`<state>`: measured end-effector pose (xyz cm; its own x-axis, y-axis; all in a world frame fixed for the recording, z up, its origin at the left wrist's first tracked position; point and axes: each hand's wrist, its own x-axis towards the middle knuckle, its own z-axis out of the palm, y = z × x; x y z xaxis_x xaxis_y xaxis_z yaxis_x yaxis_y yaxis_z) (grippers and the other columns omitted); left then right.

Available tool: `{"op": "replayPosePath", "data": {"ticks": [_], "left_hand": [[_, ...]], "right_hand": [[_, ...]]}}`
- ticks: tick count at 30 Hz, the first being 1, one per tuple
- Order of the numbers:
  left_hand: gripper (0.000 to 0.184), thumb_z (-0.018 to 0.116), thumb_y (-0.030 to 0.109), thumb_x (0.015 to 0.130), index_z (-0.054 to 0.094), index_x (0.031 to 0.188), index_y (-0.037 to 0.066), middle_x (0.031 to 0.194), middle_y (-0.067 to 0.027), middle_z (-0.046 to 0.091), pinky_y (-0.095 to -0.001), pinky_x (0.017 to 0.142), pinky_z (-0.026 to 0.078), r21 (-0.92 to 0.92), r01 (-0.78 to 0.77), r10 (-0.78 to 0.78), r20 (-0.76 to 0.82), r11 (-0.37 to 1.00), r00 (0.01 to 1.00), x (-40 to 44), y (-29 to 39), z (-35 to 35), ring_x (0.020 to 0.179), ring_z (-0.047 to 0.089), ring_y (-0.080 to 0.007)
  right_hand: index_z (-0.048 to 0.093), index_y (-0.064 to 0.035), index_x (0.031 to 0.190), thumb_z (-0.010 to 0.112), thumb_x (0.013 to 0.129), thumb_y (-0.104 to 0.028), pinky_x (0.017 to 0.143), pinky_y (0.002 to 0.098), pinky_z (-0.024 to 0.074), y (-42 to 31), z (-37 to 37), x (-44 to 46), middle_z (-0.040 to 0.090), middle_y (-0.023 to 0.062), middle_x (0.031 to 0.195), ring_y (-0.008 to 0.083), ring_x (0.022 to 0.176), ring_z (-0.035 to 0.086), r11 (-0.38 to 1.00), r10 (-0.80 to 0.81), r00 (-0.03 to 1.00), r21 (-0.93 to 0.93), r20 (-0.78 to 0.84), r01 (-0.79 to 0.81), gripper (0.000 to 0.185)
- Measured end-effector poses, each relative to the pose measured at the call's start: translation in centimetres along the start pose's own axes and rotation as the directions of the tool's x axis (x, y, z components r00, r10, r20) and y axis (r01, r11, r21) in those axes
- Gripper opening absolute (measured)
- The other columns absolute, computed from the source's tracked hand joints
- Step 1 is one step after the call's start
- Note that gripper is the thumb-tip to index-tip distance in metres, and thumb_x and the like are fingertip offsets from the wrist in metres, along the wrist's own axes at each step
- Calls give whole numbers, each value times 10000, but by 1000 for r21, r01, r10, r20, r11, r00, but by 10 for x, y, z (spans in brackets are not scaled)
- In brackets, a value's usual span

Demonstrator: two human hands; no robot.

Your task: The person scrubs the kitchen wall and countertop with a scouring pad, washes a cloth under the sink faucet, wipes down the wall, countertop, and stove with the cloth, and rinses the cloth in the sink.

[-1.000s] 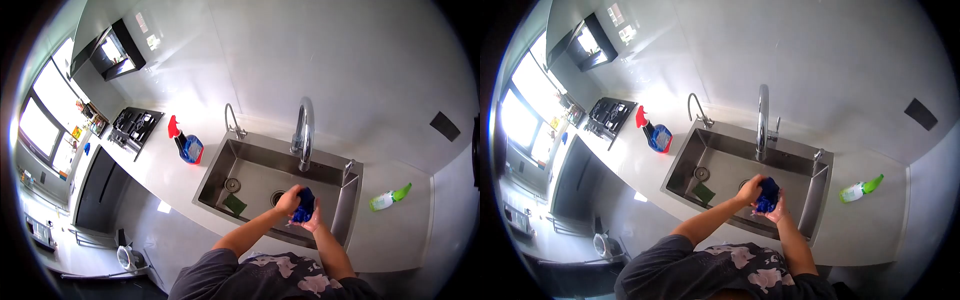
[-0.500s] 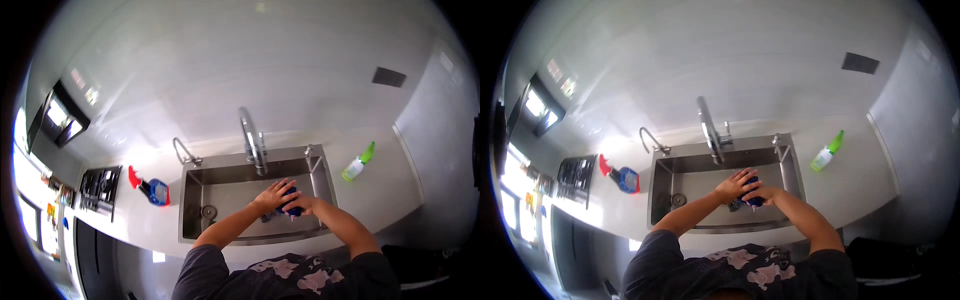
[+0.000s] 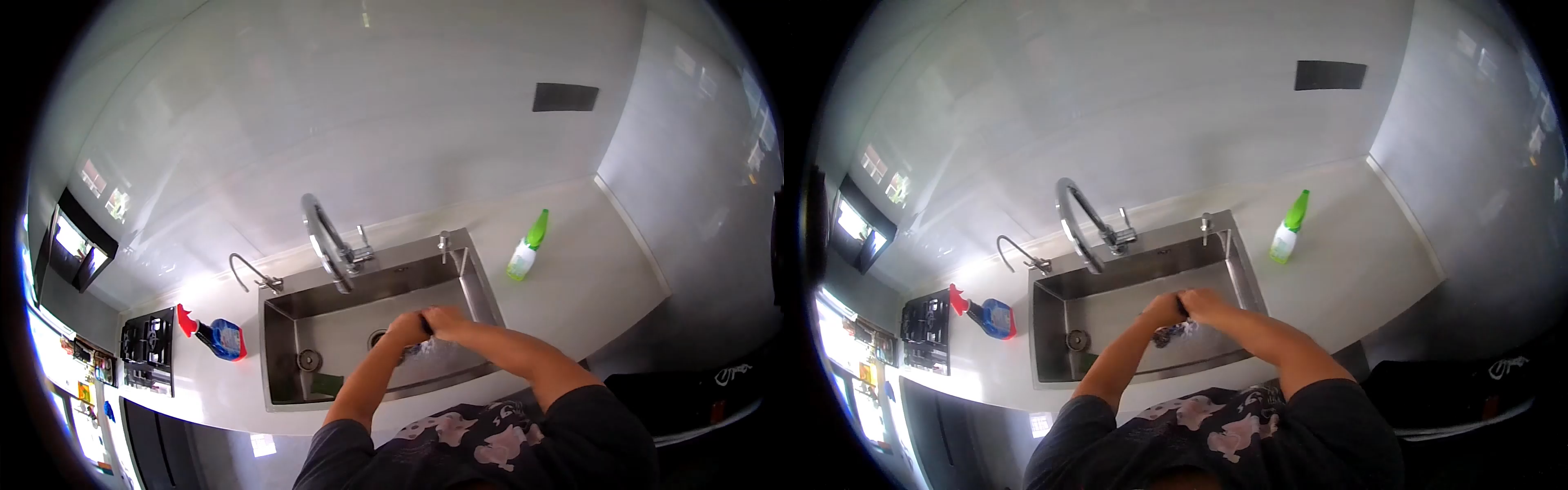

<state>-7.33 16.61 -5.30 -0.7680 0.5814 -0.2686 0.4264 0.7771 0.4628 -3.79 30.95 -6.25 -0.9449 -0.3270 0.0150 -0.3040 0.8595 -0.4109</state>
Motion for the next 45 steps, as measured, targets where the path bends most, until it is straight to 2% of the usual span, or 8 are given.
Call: {"op": "replayPosePath", "data": {"ticks": [13, 15, 17, 19, 22, 31, 36, 45], "left_hand": [[735, 771, 280, 576, 443, 1203, 80, 861, -103, 591, -354, 630, 473, -522, 458, -375, 264, 719, 889, -31, 66, -21, 735, 581, -221], [832, 776, 306, 587, 360, 1281, 113, 894, -118, 584, -358, 650, 473, -514, 225, -367, -194, 828, 910, -41, 65, -17, 757, 586, -236], [873, 775, 274, 598, 308, 1324, 146, 1119, -162, 529, -386, 726, 489, -372, 262, -356, -208, 890, 911, -58, 99, -41, 922, 573, -292], [875, 769, 205, 599, 301, 1337, 153, 1298, -174, 388, -418, 806, 488, 450, -109, 332, -452, 886, 828, -66, 101, -44, 1077, 499, -329], [762, 685, 150, 663, 324, 1330, 217, 1346, -151, 314, -394, 797, 508, 562, -199, 461, -373, 803, 805, -54, 78, -44, 1141, 450, -325], [348, 578, 180, 750, 511, 1090, 195, 848, -110, 596, -397, 573, 518, 380, 16, 98, -280, 925, 955, -56, 35, -36, 666, 626, -314], [383, 642, 298, 717, 515, 1039, 133, 884, -154, 646, -433, 742, 485, 197, 331, -322, -75, 923, 944, -60, 41, -38, 877, 606, -350], [513, 722, 101, 600, 517, 1067, 46, 924, -137, 636, -357, 737, 481, -263, 150, -124, 112, 953, 986, -57, -12, 1, 865, 617, -261]], "right_hand": [[429, -139, 1177, 702, 640, -80, 862, 409, 446, 29, -66, -50, 570, 149, 974, 383, 892, 546, 767, -199, 970, 594, -137, 241, 604], [422, -130, 1176, 680, 670, -73, 740, 425, 508, 36, -72, -50, 578, 126, 907, 339, 762, 588, 758, -130, 986, 630, -109, 169, 571], [413, -132, 1181, 662, 709, -94, 592, 396, 537, 39, -80, -40, 579, 96, 885, 236, 699, 605, 217, 31, 851, 827, 525, -518, 535], [405, -153, 1180, 645, 748, -138, 521, 371, 539, 38, -93, -32, 565, 67, 867, 162, 621, 569, 15, -100, 719, 723, 688, -691, 495], [448, -133, 1114, 658, 732, -168, 493, 340, 513, 27, -101, -27, 560, 55, 845, 152, 590, 547, 1, -243, 644, 664, 725, -747, 437], [590, -25, 912, 771, 562, -161, 580, 397, 488, -34, -72, -5, 631, 152, 747, 316, 688, 618, 955, -137, 960, 292, 244, 62, 417], [569, -15, 964, 592, 755, -197, 720, 440, 483, -40, -27, -5, 633, 207, 863, 367, 821, 614, 985, 23, 983, 165, 185, -54, 278], [500, -16, 978, 455, 840, -162, 644, 433, 498, -40, -31, -16, 630, 182, 792, 343, 774, 628, 949, -305, 937, -22, 171, 314, 206]]}}
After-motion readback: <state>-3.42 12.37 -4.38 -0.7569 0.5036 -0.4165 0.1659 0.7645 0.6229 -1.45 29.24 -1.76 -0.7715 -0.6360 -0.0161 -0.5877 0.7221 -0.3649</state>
